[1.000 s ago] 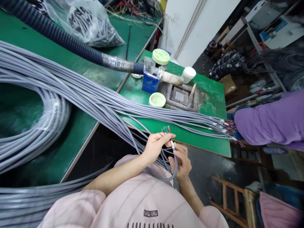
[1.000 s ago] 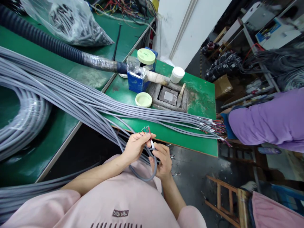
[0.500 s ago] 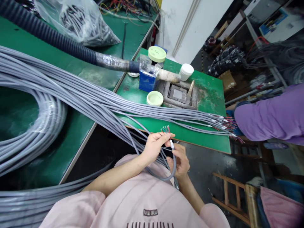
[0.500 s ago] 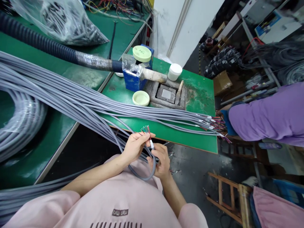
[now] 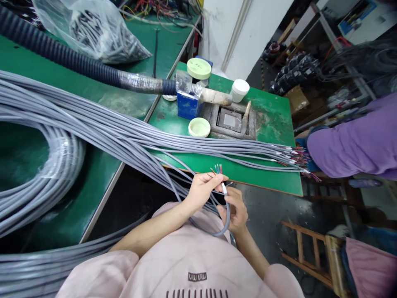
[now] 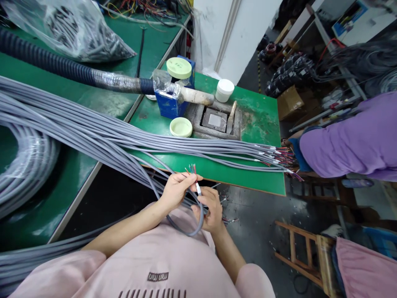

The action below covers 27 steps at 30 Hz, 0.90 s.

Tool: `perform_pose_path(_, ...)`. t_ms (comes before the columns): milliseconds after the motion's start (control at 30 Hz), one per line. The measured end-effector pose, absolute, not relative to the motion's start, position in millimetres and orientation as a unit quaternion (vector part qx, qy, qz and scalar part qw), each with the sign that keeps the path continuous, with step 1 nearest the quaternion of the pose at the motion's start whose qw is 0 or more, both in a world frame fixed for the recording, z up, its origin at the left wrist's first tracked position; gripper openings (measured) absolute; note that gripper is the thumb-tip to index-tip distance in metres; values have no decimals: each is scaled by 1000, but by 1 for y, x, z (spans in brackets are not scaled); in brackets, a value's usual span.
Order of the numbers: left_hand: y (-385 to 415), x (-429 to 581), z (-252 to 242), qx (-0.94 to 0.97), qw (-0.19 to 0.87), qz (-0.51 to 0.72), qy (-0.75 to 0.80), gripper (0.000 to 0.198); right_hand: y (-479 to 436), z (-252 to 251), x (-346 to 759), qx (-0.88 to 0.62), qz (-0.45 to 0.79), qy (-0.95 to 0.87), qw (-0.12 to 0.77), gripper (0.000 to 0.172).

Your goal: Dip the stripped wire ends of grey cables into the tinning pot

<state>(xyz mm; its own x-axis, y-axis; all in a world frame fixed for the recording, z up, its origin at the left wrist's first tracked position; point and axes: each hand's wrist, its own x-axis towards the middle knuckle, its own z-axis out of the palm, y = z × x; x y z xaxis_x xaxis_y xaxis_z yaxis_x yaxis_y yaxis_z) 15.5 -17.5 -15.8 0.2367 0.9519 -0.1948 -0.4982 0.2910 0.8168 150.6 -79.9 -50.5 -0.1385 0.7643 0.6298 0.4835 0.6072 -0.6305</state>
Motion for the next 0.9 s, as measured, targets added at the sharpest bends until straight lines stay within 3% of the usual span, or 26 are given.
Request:
perform_pose_path(167,-11,11,-19,497,661,438,352,28,-104,-56,188,-506,62,-740,439,35)
perform_pose_path(267,4,1,-24,655,481,449,371,26,-135,-69,223,-639,25,-695,330,23)
perform_pose_path(367,26,-13,-24,748,263,436,425,21,-162,-82,243,-742,122,-624,211,33)
perform_pose_path(433,39,-22,-21,776,163,399,460,19,-167,-86,240,-757,199,-594,187,33)
perform_pose_path(600,53,-33,-13,784,64,327,523,16,-134,-82,194,-678,318,-610,258,24)
perform_pose_path(900,68,2,-15,837,58,266,475,12,-71,-49,131,-516,479,-607,369,18)
